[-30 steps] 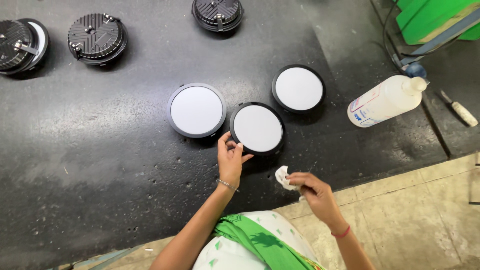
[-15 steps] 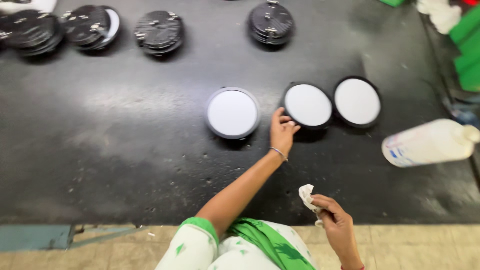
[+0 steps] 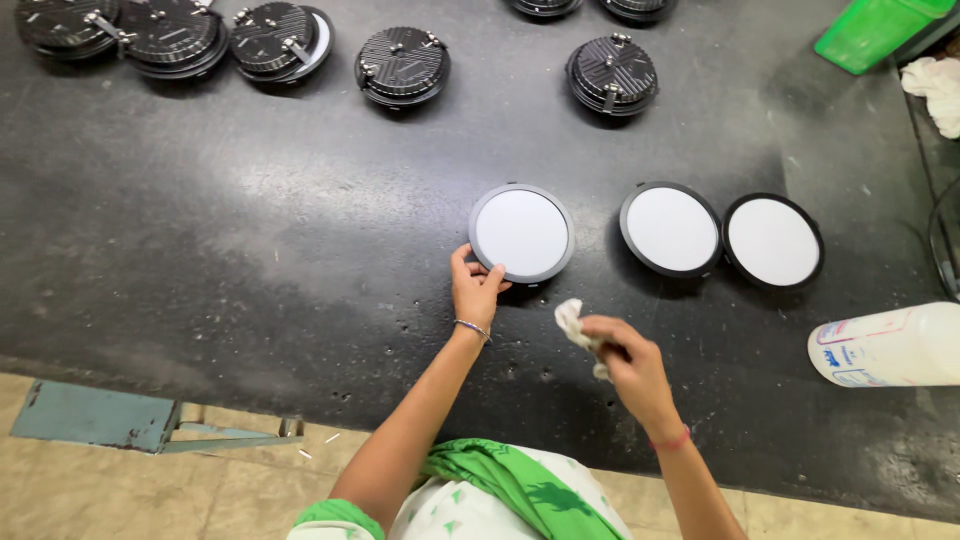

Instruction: The person wipes round LED panel lights with a cloth at a workbench, one at a time, and stacks the wiped panels aside. They also handle black ribbed light bases, turning and pressing them on the bench before returning to wiping the white diffuser faces of the panels.

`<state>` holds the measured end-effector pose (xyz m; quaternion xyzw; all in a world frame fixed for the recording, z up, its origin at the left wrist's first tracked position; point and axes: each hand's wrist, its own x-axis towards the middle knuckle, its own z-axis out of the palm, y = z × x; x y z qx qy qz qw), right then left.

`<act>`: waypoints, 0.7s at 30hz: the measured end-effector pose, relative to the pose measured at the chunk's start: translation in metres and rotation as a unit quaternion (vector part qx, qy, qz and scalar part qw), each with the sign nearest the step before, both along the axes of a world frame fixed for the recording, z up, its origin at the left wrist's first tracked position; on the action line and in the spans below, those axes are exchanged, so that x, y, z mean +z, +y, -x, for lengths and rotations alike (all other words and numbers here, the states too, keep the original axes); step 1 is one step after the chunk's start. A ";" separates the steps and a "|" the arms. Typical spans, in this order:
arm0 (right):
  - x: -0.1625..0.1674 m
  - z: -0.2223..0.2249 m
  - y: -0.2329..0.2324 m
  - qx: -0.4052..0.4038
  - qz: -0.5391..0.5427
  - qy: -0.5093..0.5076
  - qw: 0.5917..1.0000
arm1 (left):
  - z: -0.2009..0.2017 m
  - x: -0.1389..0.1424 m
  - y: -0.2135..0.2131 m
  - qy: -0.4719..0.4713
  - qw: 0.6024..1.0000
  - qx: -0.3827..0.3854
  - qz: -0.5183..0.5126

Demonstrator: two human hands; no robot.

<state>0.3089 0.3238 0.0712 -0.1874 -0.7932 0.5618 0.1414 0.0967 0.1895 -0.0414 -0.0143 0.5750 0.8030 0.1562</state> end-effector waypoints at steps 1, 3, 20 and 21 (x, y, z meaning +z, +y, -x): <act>0.003 0.013 -0.002 0.005 -0.015 0.023 1.000 | 0.001 0.003 -0.007 0.009 1.000 -0.009 0.011; 0.006 0.036 -0.008 -0.021 -0.034 0.038 0.998 | 0.000 0.009 -0.031 0.029 0.999 -0.028 0.035; -0.037 0.192 -0.074 0.246 -0.210 0.144 0.935 | 0.007 0.025 -0.133 -0.147 0.949 -0.192 -0.203; -0.035 0.176 -0.078 0.279 -0.216 0.127 0.927 | 0.009 0.022 -0.134 -0.189 0.930 -0.191 -0.249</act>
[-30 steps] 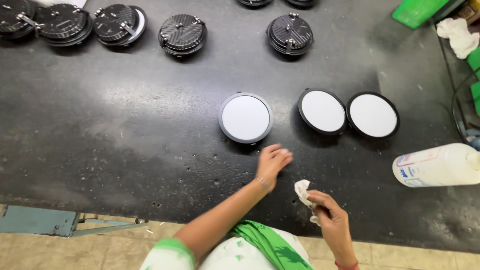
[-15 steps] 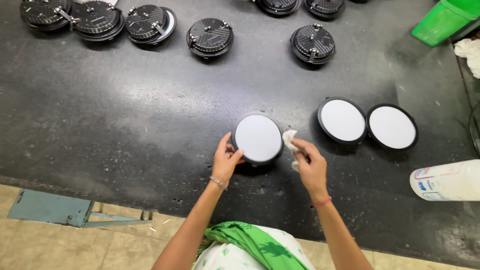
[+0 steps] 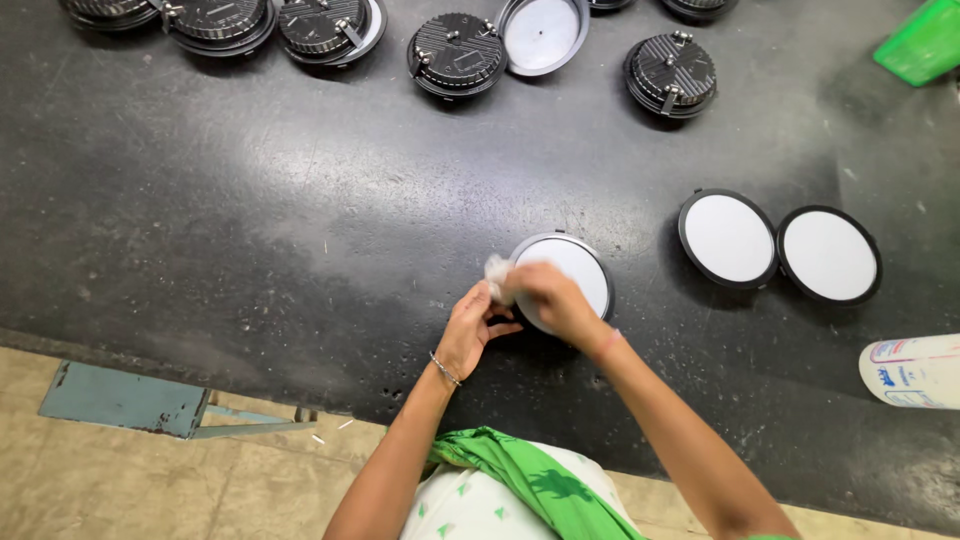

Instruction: The person wipes round LED panel lights with a cloth at a workbench, one at a time, and stacks the wiped panels aside. They also handle black ribbed light bases, turning and pressing them on the bench before returning to wiping the white diffuser faces of the panels.

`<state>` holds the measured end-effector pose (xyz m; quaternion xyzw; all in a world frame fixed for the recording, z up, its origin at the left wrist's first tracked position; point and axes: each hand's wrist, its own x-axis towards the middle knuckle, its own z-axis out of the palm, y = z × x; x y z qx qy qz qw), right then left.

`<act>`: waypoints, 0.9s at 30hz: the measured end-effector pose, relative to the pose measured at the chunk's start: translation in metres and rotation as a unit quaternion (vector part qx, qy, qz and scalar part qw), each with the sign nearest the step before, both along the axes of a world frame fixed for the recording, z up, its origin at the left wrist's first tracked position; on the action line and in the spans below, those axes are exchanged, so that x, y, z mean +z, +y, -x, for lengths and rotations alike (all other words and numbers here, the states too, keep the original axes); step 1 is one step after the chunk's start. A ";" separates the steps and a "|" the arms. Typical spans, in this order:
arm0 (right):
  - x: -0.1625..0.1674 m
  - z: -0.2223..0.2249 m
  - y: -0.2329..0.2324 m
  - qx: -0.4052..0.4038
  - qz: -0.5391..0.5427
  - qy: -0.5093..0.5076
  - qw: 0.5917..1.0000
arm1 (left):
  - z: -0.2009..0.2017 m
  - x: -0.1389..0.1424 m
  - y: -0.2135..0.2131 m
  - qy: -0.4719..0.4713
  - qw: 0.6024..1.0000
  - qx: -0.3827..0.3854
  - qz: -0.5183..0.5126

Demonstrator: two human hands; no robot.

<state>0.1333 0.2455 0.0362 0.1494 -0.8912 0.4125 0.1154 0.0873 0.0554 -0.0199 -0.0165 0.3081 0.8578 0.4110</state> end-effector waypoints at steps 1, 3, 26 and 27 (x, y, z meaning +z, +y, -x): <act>0.004 -0.020 -0.001 0.029 -0.019 -0.019 0.999 | 0.004 -0.003 0.000 0.015 1.000 -0.004 -0.004; 0.017 -0.063 0.006 0.073 -0.009 -0.078 0.994 | 0.006 -0.007 0.000 0.039 0.999 -0.010 -0.011; 0.016 -0.156 -0.015 -0.204 0.223 -0.141 0.943 | -0.013 0.022 0.024 0.155 0.975 -0.015 0.160; 0.025 -0.166 -0.018 -0.214 0.219 -0.122 0.944 | -0.015 0.022 0.029 0.161 0.972 -0.027 0.169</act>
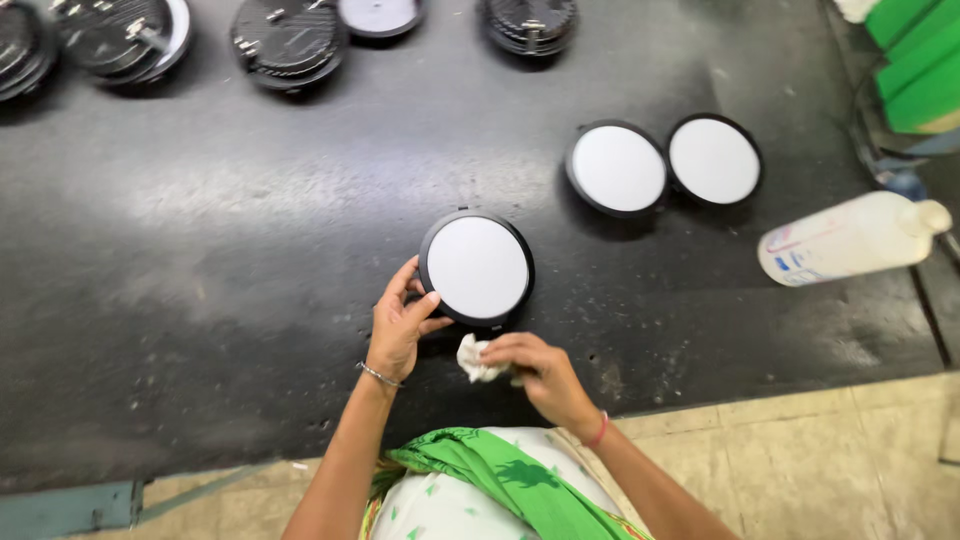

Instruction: The person wipes round LED panel lights with a cloth at a workbench, one at a time, and stacks the wiped panels aside. They also handle black ribbed light bases, turning and pressing them on the bench before returning to wiping the white diffuser faces of the panels.

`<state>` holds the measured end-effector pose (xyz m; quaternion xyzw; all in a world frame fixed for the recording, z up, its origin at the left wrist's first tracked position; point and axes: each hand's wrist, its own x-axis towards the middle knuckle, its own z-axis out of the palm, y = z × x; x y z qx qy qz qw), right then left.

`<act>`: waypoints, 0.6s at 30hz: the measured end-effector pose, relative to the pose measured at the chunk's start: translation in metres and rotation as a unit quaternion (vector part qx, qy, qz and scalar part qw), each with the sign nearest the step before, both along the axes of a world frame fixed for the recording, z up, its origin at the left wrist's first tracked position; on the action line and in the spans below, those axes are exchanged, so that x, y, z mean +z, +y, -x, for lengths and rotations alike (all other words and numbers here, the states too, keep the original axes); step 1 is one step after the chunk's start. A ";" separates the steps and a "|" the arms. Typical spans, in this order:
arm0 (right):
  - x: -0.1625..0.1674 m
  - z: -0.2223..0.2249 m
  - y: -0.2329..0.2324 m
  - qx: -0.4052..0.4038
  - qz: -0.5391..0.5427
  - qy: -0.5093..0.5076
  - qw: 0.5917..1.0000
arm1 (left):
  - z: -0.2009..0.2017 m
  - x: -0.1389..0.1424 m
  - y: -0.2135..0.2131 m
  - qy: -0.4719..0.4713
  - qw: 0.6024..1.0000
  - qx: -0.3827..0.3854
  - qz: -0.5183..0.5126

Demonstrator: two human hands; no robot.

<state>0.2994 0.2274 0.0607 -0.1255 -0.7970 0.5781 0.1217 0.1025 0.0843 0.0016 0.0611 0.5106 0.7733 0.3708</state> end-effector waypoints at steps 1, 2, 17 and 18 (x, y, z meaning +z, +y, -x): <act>0.009 -0.009 0.000 -0.013 -0.011 0.015 1.000 | -0.005 -0.001 0.010 -0.010 1.000 -0.014 -0.004; 0.018 -0.014 0.003 -0.023 -0.023 0.031 0.999 | -0.012 -0.003 0.023 -0.019 0.999 -0.026 -0.009; 0.004 -0.066 0.066 -0.194 -0.034 0.015 0.980 | -0.009 -0.037 0.236 0.171 0.983 -0.062 0.007; -0.008 -0.071 0.071 -0.205 -0.026 0.003 0.978 | 0.031 -0.034 0.245 0.185 0.982 0.022 0.025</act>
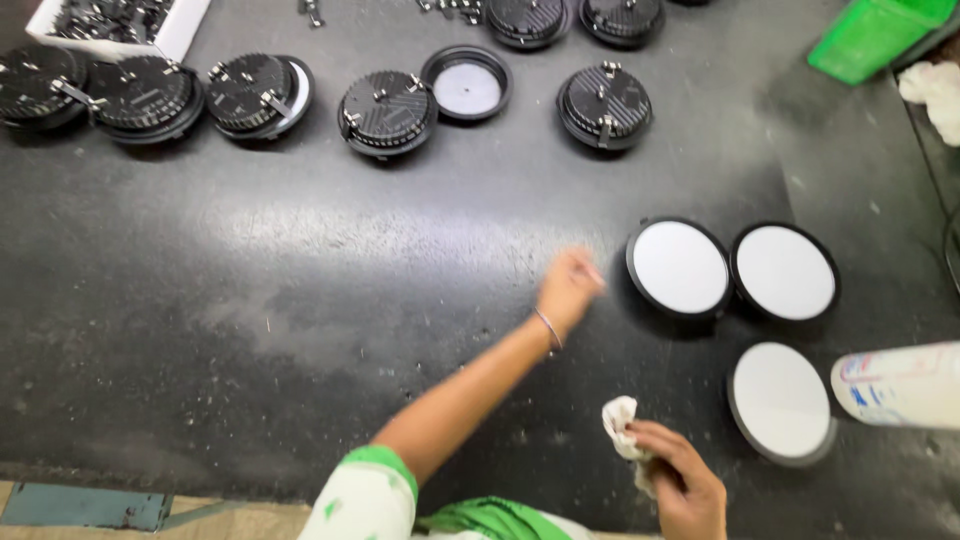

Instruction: The person wipes round LED panel lights with a cloth at a workbench, one at a time, and stacks the wiped panels aside. They also handle black ribbed light bases, turning and pressing them on the bench before returning to wiping the white diffuser faces of the panels.

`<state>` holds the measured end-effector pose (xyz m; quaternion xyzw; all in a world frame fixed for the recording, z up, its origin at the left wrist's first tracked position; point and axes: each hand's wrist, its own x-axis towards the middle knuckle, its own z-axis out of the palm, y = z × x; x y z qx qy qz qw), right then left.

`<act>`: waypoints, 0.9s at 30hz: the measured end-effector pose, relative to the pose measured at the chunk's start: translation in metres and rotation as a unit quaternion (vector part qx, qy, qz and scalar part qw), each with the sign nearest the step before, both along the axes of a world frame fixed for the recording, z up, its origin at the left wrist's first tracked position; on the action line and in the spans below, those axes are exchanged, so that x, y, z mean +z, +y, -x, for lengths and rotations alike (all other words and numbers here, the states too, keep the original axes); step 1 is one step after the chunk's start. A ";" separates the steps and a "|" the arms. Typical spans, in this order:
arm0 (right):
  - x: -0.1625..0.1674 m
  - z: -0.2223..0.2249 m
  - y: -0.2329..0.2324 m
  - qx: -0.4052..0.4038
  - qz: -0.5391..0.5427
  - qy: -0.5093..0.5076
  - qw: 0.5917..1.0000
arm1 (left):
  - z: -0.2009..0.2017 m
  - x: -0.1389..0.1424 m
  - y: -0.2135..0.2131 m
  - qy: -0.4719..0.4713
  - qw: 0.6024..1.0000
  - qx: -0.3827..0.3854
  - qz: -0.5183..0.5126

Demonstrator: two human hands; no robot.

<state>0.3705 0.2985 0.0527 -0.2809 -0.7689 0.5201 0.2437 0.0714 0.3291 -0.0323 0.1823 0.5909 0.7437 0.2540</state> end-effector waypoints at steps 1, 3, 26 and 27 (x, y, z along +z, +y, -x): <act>-0.014 -0.006 0.007 -0.012 0.009 -0.009 1.000 | 0.046 0.005 0.002 0.153 0.980 0.115 0.062; -0.048 -0.019 0.021 0.013 -0.043 0.005 0.999 | 0.130 0.021 -0.001 0.269 0.944 0.165 0.095; -0.113 0.008 0.041 0.101 -0.060 0.051 0.992 | 0.166 0.026 -0.073 0.355 0.919 0.114 0.132; -0.123 0.005 0.043 0.117 -0.085 0.078 0.986 | 0.168 0.022 -0.079 0.298 0.931 0.157 0.137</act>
